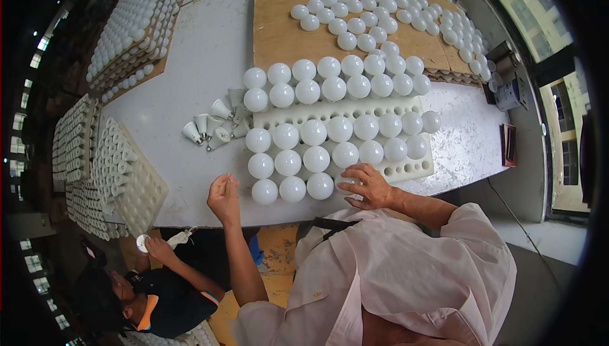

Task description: The person assembles light bulbs by fitting dome caps onto bulb bases by hand, then stacks the loaded foam tray on the floor. The person then places an empty foam tray on the table, removes a cardboard separator, and assembles more bulb caps onto bulb bases.

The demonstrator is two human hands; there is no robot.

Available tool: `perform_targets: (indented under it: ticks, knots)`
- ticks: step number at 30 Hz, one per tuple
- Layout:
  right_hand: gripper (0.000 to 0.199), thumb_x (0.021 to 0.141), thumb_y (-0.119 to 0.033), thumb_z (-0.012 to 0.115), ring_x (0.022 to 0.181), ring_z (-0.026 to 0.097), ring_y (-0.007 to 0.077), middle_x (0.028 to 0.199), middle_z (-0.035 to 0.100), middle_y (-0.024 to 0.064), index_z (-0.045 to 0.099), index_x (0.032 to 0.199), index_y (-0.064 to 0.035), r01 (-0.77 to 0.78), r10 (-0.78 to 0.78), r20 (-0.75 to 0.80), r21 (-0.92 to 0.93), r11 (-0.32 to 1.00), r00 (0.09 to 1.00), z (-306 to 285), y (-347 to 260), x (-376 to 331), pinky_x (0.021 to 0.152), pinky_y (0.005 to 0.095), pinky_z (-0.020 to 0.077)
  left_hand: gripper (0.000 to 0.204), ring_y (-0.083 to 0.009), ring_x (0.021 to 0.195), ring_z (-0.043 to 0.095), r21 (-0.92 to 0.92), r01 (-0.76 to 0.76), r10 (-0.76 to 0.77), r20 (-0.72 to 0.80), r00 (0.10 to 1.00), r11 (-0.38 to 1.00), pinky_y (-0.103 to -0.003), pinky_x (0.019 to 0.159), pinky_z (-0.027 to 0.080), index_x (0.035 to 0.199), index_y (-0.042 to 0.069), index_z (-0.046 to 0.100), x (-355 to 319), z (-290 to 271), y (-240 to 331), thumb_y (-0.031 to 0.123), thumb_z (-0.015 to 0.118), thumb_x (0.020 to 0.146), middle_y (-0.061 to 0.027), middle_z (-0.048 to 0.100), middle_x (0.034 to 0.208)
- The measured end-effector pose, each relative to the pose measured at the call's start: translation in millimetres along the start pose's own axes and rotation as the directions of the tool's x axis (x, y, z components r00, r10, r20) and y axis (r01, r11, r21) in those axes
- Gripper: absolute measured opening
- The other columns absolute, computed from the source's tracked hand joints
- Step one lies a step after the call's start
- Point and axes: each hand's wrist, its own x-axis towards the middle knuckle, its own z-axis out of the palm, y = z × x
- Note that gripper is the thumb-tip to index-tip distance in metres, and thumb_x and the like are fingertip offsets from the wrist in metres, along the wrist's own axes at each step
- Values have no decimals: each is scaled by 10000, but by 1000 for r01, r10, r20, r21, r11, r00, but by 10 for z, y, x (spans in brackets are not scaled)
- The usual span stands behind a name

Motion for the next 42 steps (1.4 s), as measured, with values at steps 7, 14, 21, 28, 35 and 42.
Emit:
perform_targets:
  ticks: [7, 14, 21, 28, 35, 42]
  knots:
    - [466, 686, -66, 740, 1007, 540, 320, 1142, 526, 126, 604, 1130, -101, -219, 226, -164, 61, 974, 960, -427, 162, 281, 845, 414, 473, 587, -379, 1260, 437, 803, -212, 220, 103, 970, 557, -406, 1076, 329, 1284, -30, 430, 1489, -45, -875, -7, 659, 744, -265, 453, 1342]
    - [386, 727, -9, 706, 942, 603, 286, 1045, 596, 127, 614, 1093, -88, -510, 419, -444, -103, 854, 792, -1204, 1153, 560, 771, 376, 522, 607, -357, 1236, 465, 936, -123, -18, 136, 990, 329, -403, 1061, 349, 1253, -13, 440, 1756, 294, -839, 80, 740, 735, -254, 429, 1366]
    - [450, 796, -299, 678, 1055, 586, 323, 1129, 604, 153, 581, 1179, -86, -802, 816, -160, -360, 476, 556, -1445, 3008, 962, 900, 416, 467, 487, -367, 1079, 561, 872, -59, 55, 36, 998, 485, -454, 910, 445, 1135, -33, 524, 1453, 156, -994, 102, 756, 729, -244, 542, 1236]
    - [669, 701, -475, 700, 1126, 562, 315, 1207, 590, 167, 568, 1251, -119, -856, 954, 64, -428, 291, 292, -1330, 3514, 1186, 952, 404, 450, 357, -233, 876, 644, -43, 160, -166, -231, 959, 986, -322, 738, 521, 1145, -67, 529, 562, -207, -743, 63, 638, 831, -159, 630, 1058]
    - [635, 773, -376, 658, 1112, 566, 323, 1214, 574, 188, 494, 1315, -88, -889, 880, -125, -68, 453, 458, -1853, 3333, 826, 905, 383, 497, 566, -287, 1017, 586, -534, -3, -134, -219, 967, 846, -369, 839, 479, 1365, -49, 304, -200, -225, -106, 222, 527, 921, -233, 504, 1285]
    - [777, 785, -259, 732, 1118, 508, 225, 1282, 453, 125, 326, 1421, -75, -436, 674, 51, 797, 417, 737, -1444, 1921, 441, 877, 362, 504, 685, -197, 675, 627, -561, 82, 145, 349, 926, 824, -304, 583, 497, 1234, -94, 444, -589, 690, 709, 242, 767, 733, -269, 630, 1076]
